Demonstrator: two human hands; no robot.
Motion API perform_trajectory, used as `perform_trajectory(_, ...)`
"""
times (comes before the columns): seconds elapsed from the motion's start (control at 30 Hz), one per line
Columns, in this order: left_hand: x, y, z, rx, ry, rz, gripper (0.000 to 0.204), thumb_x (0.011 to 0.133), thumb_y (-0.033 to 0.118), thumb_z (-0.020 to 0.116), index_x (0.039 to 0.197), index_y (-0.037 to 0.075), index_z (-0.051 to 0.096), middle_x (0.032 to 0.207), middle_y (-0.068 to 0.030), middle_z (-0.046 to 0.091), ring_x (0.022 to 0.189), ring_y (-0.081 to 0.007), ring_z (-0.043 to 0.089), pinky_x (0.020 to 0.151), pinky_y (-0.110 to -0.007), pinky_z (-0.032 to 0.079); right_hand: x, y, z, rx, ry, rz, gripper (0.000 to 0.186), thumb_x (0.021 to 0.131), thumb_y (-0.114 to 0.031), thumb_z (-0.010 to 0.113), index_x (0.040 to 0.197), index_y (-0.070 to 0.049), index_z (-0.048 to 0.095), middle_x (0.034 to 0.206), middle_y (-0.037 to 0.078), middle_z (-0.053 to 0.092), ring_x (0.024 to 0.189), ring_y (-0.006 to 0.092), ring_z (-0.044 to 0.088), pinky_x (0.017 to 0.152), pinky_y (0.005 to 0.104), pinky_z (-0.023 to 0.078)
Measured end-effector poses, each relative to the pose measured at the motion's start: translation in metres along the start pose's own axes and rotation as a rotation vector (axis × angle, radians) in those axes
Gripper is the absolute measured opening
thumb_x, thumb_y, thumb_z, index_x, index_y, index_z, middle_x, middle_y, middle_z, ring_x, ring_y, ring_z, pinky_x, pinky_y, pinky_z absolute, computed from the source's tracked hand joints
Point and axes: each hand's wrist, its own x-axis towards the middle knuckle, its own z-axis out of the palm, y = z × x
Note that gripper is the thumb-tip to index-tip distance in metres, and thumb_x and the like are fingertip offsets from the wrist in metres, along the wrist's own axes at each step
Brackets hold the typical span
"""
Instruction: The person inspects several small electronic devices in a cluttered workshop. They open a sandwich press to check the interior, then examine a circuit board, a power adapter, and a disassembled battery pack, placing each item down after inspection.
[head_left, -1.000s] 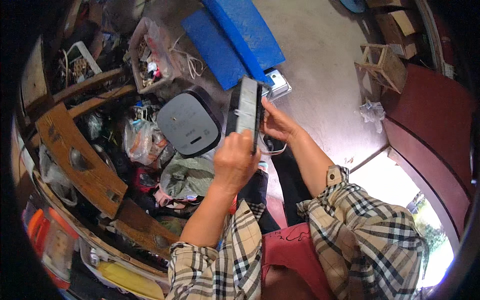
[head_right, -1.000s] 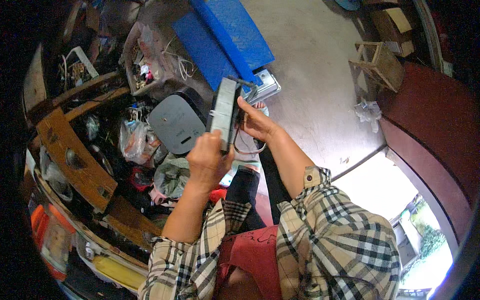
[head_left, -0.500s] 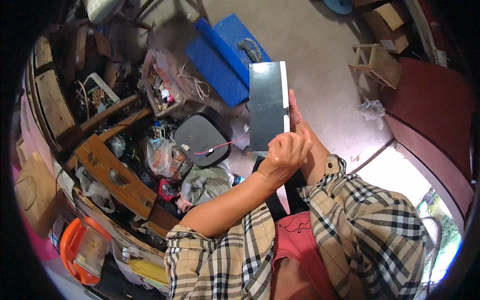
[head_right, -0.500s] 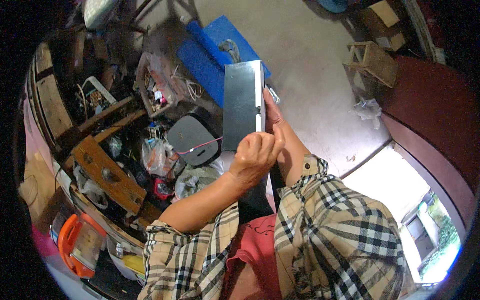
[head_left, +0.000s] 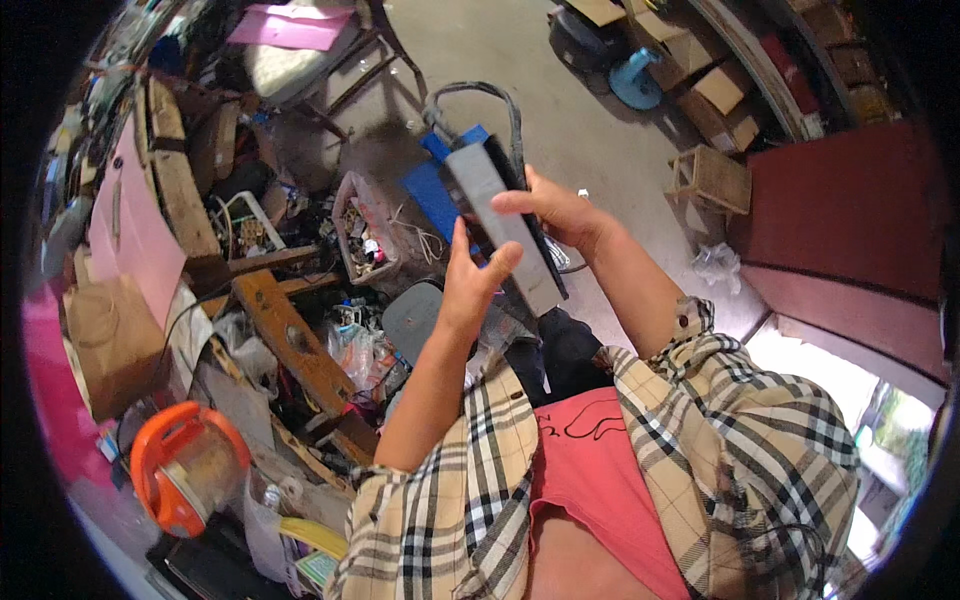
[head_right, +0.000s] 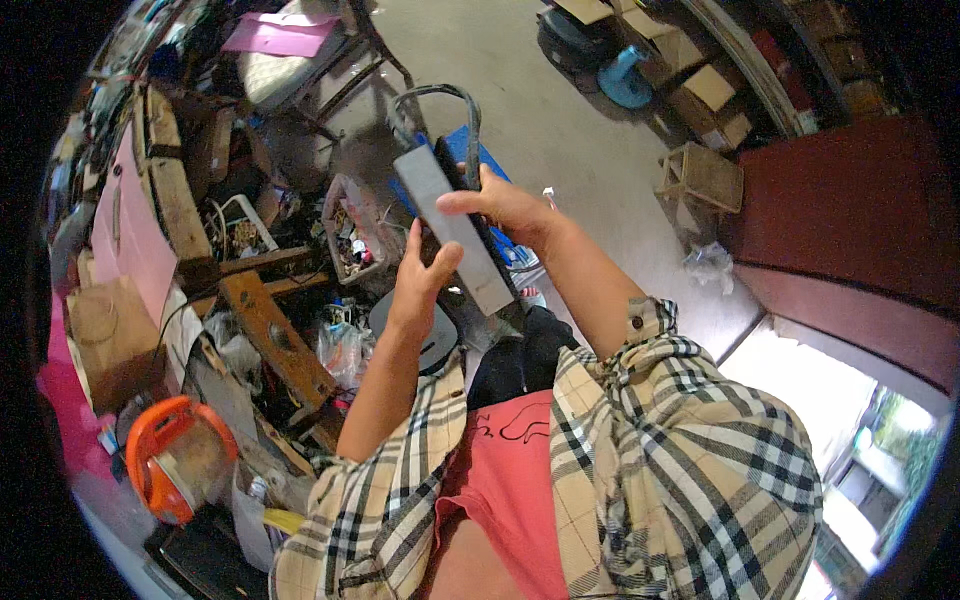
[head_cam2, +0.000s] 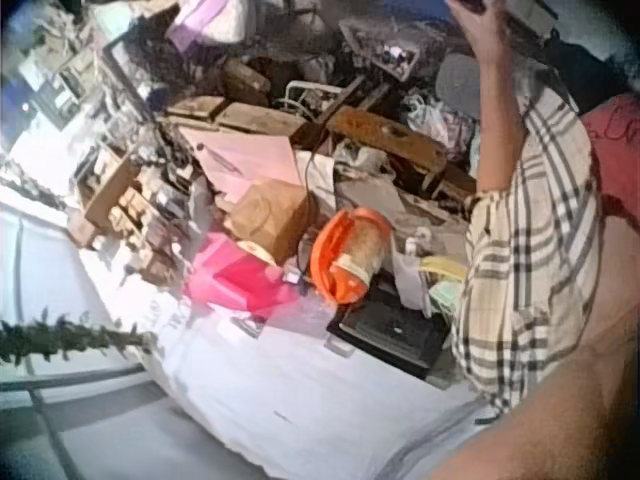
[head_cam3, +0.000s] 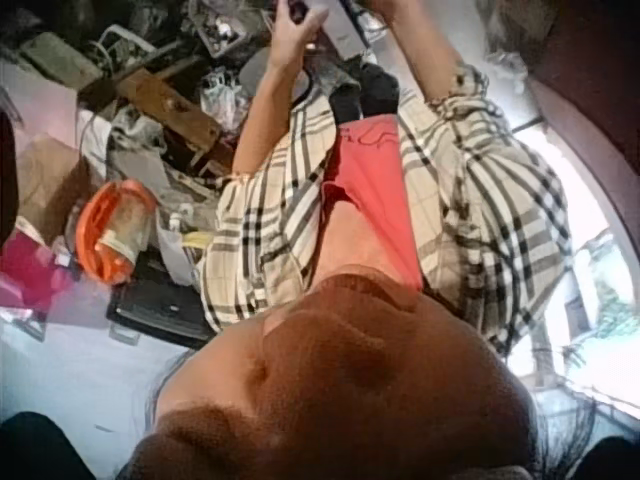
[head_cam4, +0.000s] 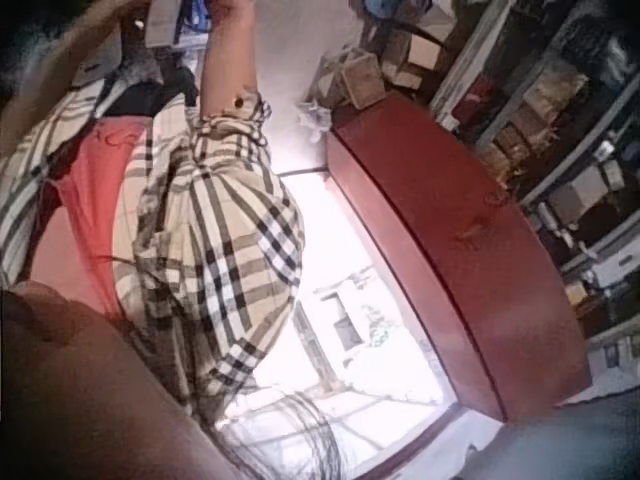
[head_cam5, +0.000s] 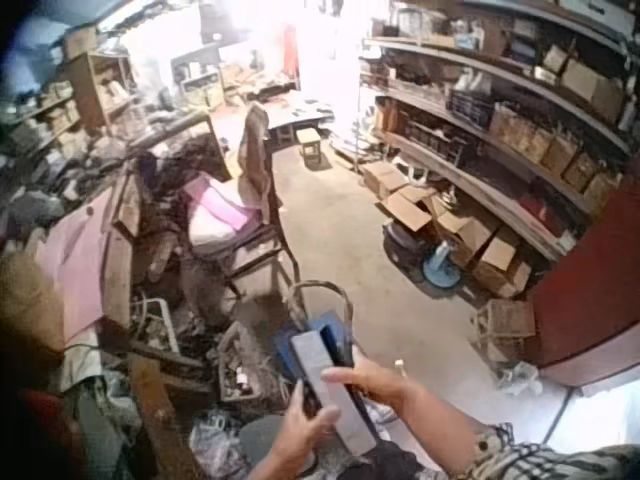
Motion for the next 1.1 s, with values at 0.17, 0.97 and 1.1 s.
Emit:
perform_trajectory(0.17, -0.028, -0.063, -0.058, -0.265, -0.124, -0.084, 0.077, 0.073, 0.030, 0.077, 0.133, 0.005, 0.038, 0.122, -0.0096, 0.053, 0.107, -0.0224, 0.056, 0.089, -0.034, 0.046, -0.008, 0.065, 0.032, -0.543, 0.255, -0.030, 0.088, 0.068, -0.038, 0.081, 0.129, 0.004, 0.034, 0.109, 0.013, 0.053, 0.097, 0.0179, 0.054, 0.084, 0.0296, 0.045)
perform_trajectory(0.97, -0.006, -0.123, 0.014, -0.679, -0.240, 0.142, 0.086, 0.067, 0.032, 0.079, 0.137, 0.004, 0.038, 0.135, -0.0108, 0.047, 0.126, -0.0285, 0.044, 0.106, -0.045, 0.036, -0.133, 0.040, -0.046, -0.331, 0.422, -0.582, 0.076, 0.072, -0.026, 0.078, 0.128, 0.003, 0.036, 0.106, 0.011, 0.052, 0.100, 0.0207, 0.052, 0.089, 0.0327, 0.043)
perform_trajectory(1.1, 0.007, -0.123, 0.036, -0.735, -0.258, 0.131, 0.089, 0.067, 0.036, 0.079, 0.139, 0.005, 0.036, 0.137, -0.0108, 0.045, 0.125, -0.0307, 0.045, 0.103, -0.049, 0.038, -0.147, 0.019, -0.078, -0.221, 0.328, -0.389, 0.066, 0.075, -0.030, 0.074, 0.126, -0.002, 0.041, 0.106, 0.008, 0.051, 0.103, 0.0159, 0.051, 0.088, 0.0315, 0.044)
